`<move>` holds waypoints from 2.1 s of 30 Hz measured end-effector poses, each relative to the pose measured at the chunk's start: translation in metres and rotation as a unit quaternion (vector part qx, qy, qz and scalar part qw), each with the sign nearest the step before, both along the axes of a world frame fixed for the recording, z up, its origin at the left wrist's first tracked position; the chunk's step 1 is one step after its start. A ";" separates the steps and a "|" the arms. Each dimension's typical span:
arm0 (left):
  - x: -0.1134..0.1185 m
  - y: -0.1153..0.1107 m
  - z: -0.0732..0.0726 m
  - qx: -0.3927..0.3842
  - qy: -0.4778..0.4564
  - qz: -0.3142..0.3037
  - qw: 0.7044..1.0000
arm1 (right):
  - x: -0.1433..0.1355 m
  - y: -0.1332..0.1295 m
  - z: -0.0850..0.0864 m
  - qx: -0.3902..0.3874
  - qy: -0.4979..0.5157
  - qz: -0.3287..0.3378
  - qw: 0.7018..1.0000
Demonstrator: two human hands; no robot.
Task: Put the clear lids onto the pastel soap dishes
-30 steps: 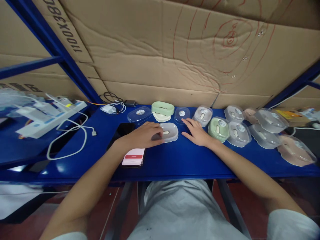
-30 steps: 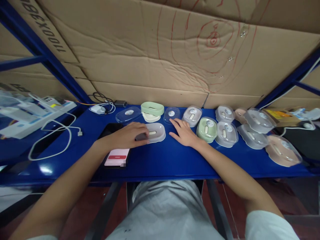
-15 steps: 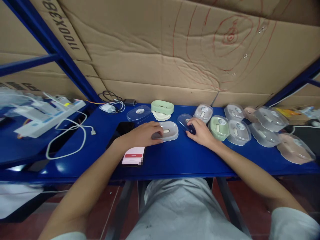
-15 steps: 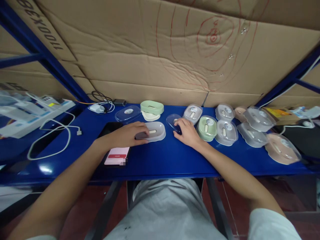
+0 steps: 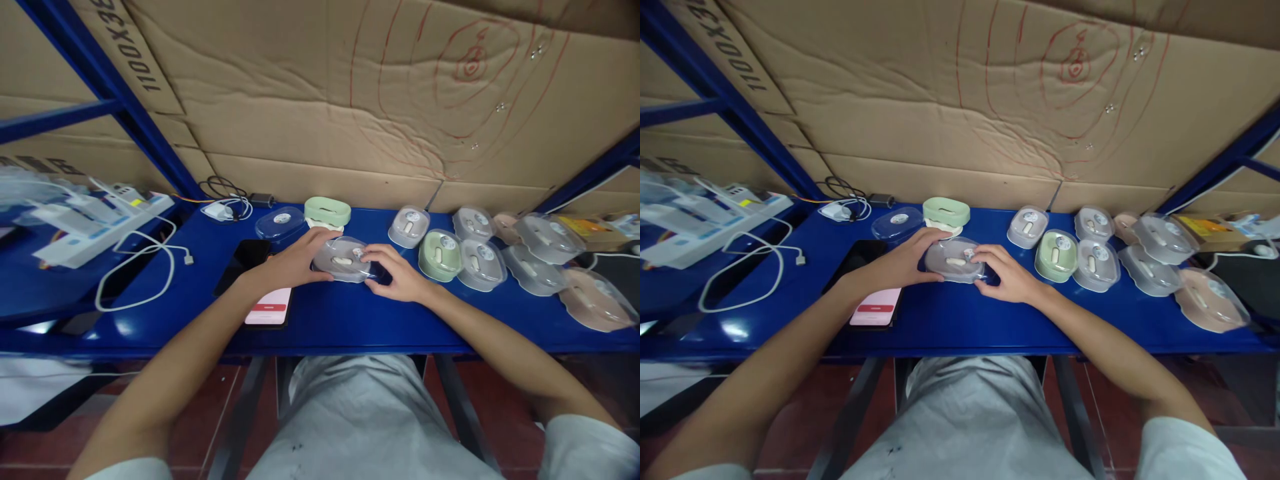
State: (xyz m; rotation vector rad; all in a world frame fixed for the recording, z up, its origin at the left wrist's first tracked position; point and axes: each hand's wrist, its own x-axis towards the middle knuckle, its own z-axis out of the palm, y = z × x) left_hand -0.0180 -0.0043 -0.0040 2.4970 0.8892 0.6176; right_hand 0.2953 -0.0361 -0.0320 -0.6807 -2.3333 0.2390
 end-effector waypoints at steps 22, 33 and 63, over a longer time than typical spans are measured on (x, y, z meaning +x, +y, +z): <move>0.005 -0.002 -0.006 0.045 0.009 -0.031 0.998 | -0.003 -0.008 0.007 0.093 -0.123 0.039 0.987; 0.004 -0.004 -0.002 0.048 0.029 -0.021 0.998 | -0.003 -0.005 0.002 0.068 -0.150 0.021 0.986; -0.032 0.035 -0.012 0.068 0.102 0.060 0.991 | 0.009 0.015 -0.004 0.083 -0.168 -0.204 0.961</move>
